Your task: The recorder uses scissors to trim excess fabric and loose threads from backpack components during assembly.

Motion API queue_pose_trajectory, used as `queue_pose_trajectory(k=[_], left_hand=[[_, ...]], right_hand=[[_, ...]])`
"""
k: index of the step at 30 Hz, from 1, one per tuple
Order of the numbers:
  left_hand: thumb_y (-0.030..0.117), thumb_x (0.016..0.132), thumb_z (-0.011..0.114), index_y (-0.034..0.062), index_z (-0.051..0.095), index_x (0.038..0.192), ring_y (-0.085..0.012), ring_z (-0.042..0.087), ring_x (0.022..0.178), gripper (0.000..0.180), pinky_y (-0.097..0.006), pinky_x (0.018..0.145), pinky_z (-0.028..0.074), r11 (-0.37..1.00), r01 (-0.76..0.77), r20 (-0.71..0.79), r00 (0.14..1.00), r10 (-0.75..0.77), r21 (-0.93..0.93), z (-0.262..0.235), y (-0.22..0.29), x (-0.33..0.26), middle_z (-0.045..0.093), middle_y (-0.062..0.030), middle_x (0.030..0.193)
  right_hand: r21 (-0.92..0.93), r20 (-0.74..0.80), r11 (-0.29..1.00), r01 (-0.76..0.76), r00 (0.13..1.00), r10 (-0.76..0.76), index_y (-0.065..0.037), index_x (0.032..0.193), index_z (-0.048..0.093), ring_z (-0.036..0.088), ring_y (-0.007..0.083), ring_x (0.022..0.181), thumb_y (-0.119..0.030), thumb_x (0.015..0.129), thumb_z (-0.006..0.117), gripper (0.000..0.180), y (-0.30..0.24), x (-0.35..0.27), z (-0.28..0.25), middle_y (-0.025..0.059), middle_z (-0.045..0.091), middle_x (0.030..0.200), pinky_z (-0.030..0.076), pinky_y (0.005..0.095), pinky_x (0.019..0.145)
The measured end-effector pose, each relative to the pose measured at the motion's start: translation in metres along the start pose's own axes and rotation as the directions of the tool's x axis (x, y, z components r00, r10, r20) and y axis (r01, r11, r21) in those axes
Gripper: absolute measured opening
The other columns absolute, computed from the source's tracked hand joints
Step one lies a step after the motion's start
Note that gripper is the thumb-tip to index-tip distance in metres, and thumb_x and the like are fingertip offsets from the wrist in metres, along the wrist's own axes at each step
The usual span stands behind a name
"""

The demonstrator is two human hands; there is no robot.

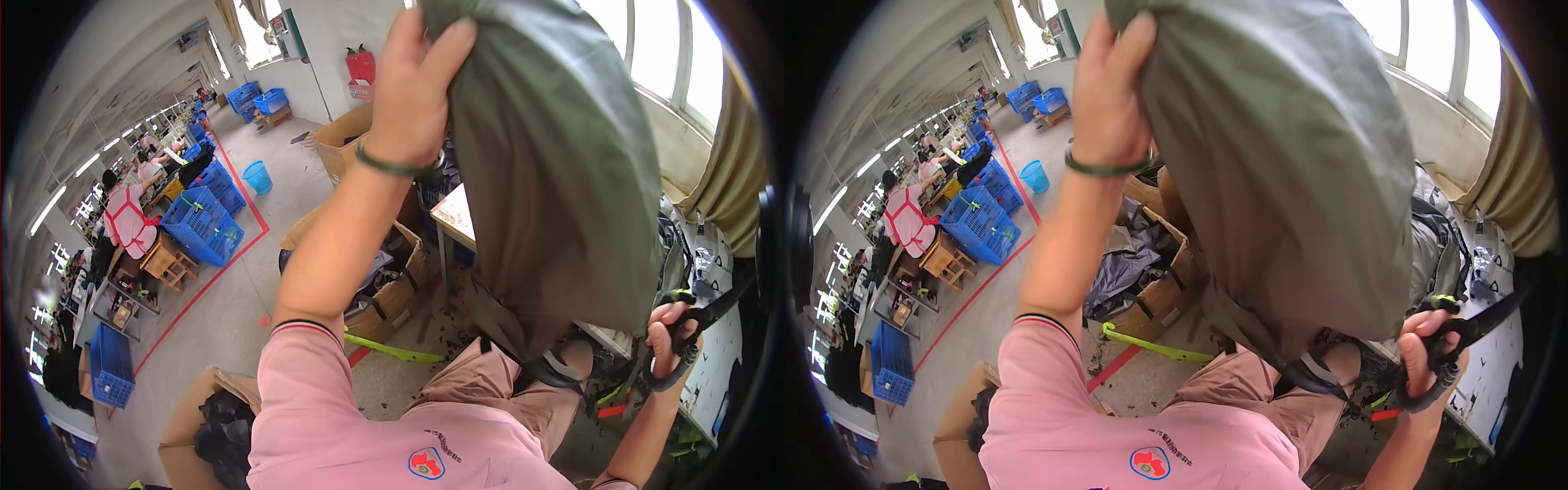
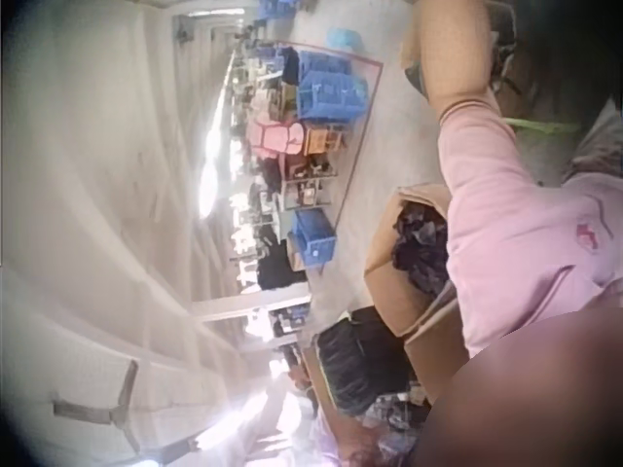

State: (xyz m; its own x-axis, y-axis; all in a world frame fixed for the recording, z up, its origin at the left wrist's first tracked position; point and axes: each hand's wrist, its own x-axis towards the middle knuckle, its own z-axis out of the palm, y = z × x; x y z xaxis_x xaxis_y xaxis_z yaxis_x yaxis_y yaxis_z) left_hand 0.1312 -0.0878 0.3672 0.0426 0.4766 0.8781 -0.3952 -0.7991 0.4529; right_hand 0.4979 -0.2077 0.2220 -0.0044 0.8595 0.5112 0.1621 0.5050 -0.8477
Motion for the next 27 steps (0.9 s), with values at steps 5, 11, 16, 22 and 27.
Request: queue_pose_trajectory(k=[5,11,16,22,27], left_hand=[[0.016,0.097,0.062,0.0013,0.056,0.109,-0.0105,0.061,0.093,0.020,-0.026,0.083,0.051,0.999,-0.020,0.545,0.839,0.000,0.031,0.071,0.024,0.059,0.065,-0.0055,0.104],[0.024,0.088,0.072,-0.0006,0.055,0.103,-0.0197,0.052,0.082,0.034,-0.034,0.077,0.046,0.989,-0.104,0.823,0.567,-0.025,0.102,0.146,-0.052,-0.026,0.056,-0.0109,0.090],[0.024,0.085,0.074,0.0017,0.048,0.097,-0.0205,0.044,0.078,0.036,-0.035,0.074,0.043,0.874,0.390,0.834,0.344,-0.431,0.291,0.133,-0.137,-0.180,0.047,-0.0111,0.083],[0.017,0.086,0.077,0.0057,0.047,0.096,-0.0061,0.041,0.081,0.033,-0.024,0.073,0.040,0.406,0.838,0.790,-0.048,-0.611,0.365,0.134,-0.169,-0.267,0.048,0.0034,0.087],[0.015,0.085,0.078,0.0059,0.052,0.113,-0.0084,0.045,0.085,0.039,-0.024,0.075,0.043,0.520,0.745,0.762,0.025,-0.648,0.417,0.149,-0.169,-0.251,0.049,0.0000,0.100]], right_hand=[[-0.248,-0.144,0.808,0.534,0.805,-0.576,-0.009,0.111,0.048,0.060,0.0190,0.086,-0.026,0.093,0.061,0.028,0.024,0.020,-0.060,0.0185,0.062,0.109,0.035,0.0417,0.106],[-0.158,-0.354,0.900,0.407,0.827,-0.436,-0.009,0.102,0.051,0.055,0.0161,0.070,-0.015,0.080,0.067,0.028,0.040,-0.043,-0.065,0.0179,0.062,0.097,0.046,0.0289,0.081],[-0.037,-0.373,0.951,-0.309,0.887,0.273,-0.007,0.088,0.054,0.056,0.0096,0.070,0.012,0.078,0.072,0.027,0.076,-0.128,-0.028,0.0031,0.061,0.082,0.046,0.0241,0.061],[-0.135,-0.455,0.890,-0.436,0.825,0.335,-0.004,0.093,0.046,0.045,0.0042,0.067,0.002,0.076,0.080,0.039,0.135,-0.189,-0.055,0.0129,0.066,0.125,0.046,0.0239,0.064],[-0.093,-0.374,0.859,-0.504,0.817,0.439,-0.005,0.089,0.055,0.049,0.0071,0.071,-0.007,0.081,0.081,0.027,0.130,-0.157,-0.059,0.0005,0.057,0.080,0.045,0.0248,0.066]])
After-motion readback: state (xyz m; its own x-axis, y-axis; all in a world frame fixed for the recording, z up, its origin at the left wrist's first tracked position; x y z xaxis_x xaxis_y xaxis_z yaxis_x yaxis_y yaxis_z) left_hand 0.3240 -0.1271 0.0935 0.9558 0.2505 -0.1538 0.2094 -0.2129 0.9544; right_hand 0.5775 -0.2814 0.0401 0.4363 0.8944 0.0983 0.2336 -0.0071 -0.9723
